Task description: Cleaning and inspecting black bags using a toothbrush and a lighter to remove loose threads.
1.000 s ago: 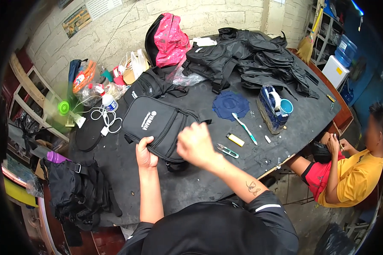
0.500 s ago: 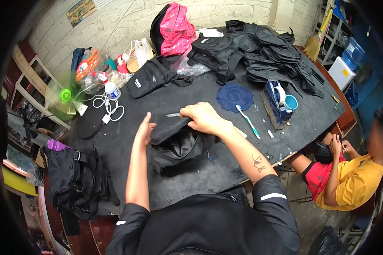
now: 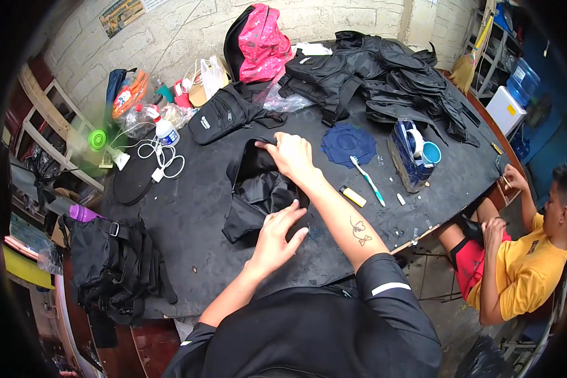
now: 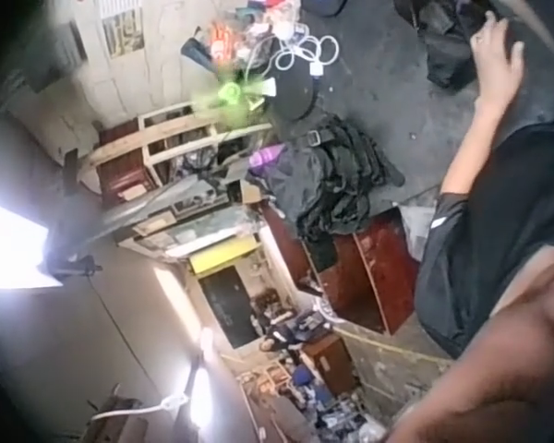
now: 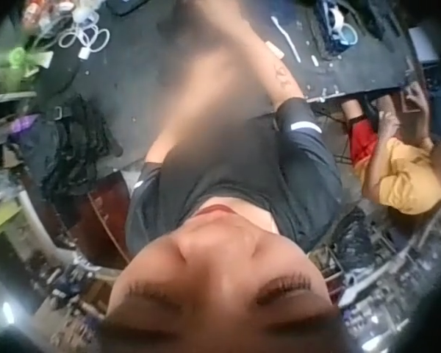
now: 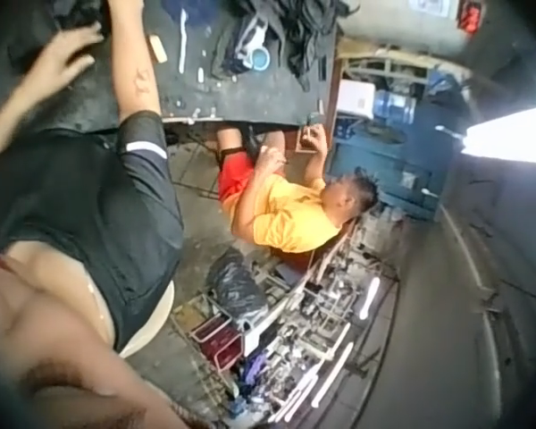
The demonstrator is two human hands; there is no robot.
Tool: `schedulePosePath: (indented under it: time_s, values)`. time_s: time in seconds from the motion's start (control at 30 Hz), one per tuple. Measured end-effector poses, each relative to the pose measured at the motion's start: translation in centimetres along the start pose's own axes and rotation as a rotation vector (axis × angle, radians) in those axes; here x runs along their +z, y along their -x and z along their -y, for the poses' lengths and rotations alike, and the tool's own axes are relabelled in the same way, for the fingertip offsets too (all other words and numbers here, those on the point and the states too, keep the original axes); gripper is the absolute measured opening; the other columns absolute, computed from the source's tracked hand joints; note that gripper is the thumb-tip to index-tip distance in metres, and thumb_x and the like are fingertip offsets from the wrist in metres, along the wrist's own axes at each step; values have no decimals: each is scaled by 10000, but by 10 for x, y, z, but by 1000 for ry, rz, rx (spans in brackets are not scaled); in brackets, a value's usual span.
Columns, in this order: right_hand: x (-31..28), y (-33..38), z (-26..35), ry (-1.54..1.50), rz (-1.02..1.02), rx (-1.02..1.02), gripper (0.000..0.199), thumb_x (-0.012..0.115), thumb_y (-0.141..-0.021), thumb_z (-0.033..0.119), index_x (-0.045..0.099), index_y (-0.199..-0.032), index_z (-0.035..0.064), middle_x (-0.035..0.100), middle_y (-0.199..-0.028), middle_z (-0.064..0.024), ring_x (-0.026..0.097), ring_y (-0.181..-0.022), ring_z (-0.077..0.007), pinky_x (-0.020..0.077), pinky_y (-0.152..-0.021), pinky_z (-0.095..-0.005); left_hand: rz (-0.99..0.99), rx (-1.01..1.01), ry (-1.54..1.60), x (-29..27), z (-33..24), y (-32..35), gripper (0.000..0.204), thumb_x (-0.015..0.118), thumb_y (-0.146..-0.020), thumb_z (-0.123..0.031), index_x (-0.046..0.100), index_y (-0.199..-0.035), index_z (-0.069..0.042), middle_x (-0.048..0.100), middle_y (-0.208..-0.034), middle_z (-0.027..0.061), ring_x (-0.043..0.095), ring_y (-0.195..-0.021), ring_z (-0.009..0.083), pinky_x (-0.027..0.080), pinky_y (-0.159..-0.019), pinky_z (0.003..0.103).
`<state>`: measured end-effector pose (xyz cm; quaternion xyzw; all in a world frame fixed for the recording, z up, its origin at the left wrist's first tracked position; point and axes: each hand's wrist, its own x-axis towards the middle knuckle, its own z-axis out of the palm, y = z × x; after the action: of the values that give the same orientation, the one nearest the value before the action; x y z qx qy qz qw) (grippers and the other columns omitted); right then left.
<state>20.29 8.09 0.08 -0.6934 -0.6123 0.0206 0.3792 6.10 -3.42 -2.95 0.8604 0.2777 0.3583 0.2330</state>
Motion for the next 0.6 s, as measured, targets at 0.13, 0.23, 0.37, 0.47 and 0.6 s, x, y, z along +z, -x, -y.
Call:
schedulePosePath:
  time_s: [0.13,0.23,0.37,0.47,0.6]
  values:
    - [-8,1,-8,-23,41,55,592,568,-772,592,592,-705,4,599,-613,-178,625,-680,-362,485,-625,-424,15,-460,721,-12,1,-17,399,643,-836,-175,537,-1176,3,604,-1125,110,555,-1020,130,429,-896,273]
    - [-11,2,-9,-61,28,76,561,598,-766,541,557,-682,-12,575,-609,-195,599,-659,-377,451,-597,-429,102,-152,290,-14,-4,-15,368,648,-831,-200,580,-1132,0,595,-1142,122,554,-1073,203,405,-950,323]
    - [-21,10,-9,-191,8,-80,447,697,-715,389,518,-680,-18,533,-576,-205,542,-583,-399,414,-558,-435,-142,-385,977,-2,-2,-21,462,553,-878,-359,528,-1171,-2,559,-1168,159,538,-1085,256,419,-937,344]
    - [-45,35,10,-65,12,-642,453,730,-631,441,565,-770,42,598,-791,-118,587,-821,-293,431,-739,-400,-522,-602,1772,-29,37,-46,432,465,-911,-367,536,-1068,30,589,-1064,162,578,-960,281,473,-885,358]
    - [-37,99,40,-686,53,-817,583,689,-707,518,584,-990,19,553,-960,-129,539,-913,-264,394,-823,-352,-636,-695,1817,-48,75,-52,170,537,-814,-61,549,-947,45,604,-962,148,594,-893,267,491,-852,387]
